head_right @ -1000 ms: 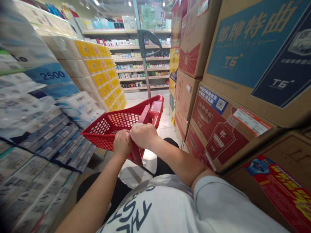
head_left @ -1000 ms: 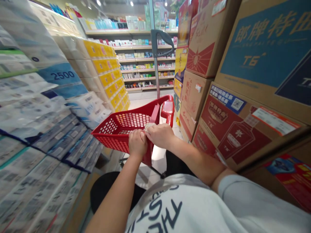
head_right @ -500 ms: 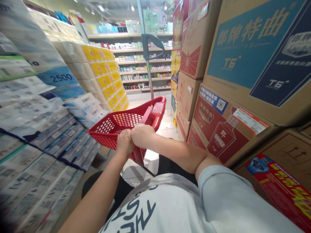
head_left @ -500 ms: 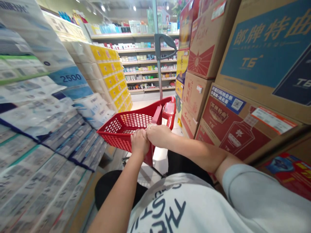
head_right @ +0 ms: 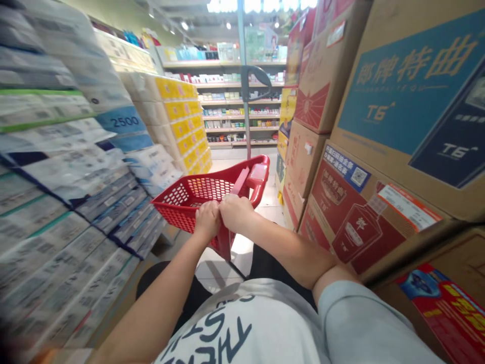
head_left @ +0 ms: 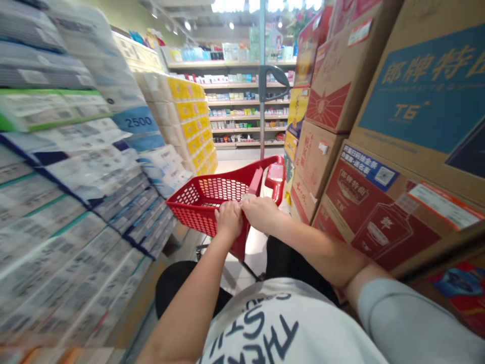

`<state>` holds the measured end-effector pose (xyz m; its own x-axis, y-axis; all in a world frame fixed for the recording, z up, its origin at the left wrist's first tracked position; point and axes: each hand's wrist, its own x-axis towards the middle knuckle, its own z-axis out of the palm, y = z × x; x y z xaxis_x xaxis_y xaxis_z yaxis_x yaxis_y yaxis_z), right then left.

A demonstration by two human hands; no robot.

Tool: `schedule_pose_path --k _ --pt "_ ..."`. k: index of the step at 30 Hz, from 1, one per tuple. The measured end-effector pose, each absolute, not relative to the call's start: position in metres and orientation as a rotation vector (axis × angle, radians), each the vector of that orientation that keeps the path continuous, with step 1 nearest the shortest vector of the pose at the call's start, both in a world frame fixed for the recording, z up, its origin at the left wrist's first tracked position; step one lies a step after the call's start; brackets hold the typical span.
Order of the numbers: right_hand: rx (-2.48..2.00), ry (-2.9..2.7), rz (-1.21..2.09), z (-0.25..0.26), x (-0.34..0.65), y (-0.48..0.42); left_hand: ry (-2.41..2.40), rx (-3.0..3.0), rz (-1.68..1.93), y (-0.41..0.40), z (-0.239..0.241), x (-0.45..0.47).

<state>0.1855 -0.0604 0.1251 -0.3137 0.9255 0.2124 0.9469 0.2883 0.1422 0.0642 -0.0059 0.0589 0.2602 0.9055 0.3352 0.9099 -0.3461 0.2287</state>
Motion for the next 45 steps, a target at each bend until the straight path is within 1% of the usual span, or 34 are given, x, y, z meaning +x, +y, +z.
schedule_pose_path --k 4,9,16,21,27,33,39,45 --pt "-1.579 -2.542 -0.449 0.121 0.191 -0.071 -1.848 -2.472 -0.643 -0.013 0.059 0.060" --pt "-1.649 -2.522 -0.512 0.109 0.192 -0.061 -1.858 -2.535 -0.649 -0.016 0.059 0.060" --pt "-1.745 -2.638 -0.563 0.114 0.197 -0.063 -1.891 -2.557 -0.743 -0.020 0.057 0.057" --pt "-1.624 -2.544 -0.712 0.111 0.187 -0.062 -1.878 -2.627 -0.687 -0.019 0.059 0.053" --pt "-1.707 -2.616 -0.507 0.114 0.188 -0.059 -1.831 -2.523 -0.791 -0.020 0.053 0.050" --pt "-1.581 -2.558 -0.614 0.112 0.179 -0.065 -1.770 -2.559 -0.726 -0.015 0.051 0.044" --pt "-1.709 -2.527 -0.539 0.113 0.173 -0.070 -1.835 -2.526 -0.763 -0.009 0.050 0.043" --pt "-1.722 -2.517 -0.496 0.119 0.163 -0.066 -1.773 -2.524 -0.807 -0.001 0.045 0.044"
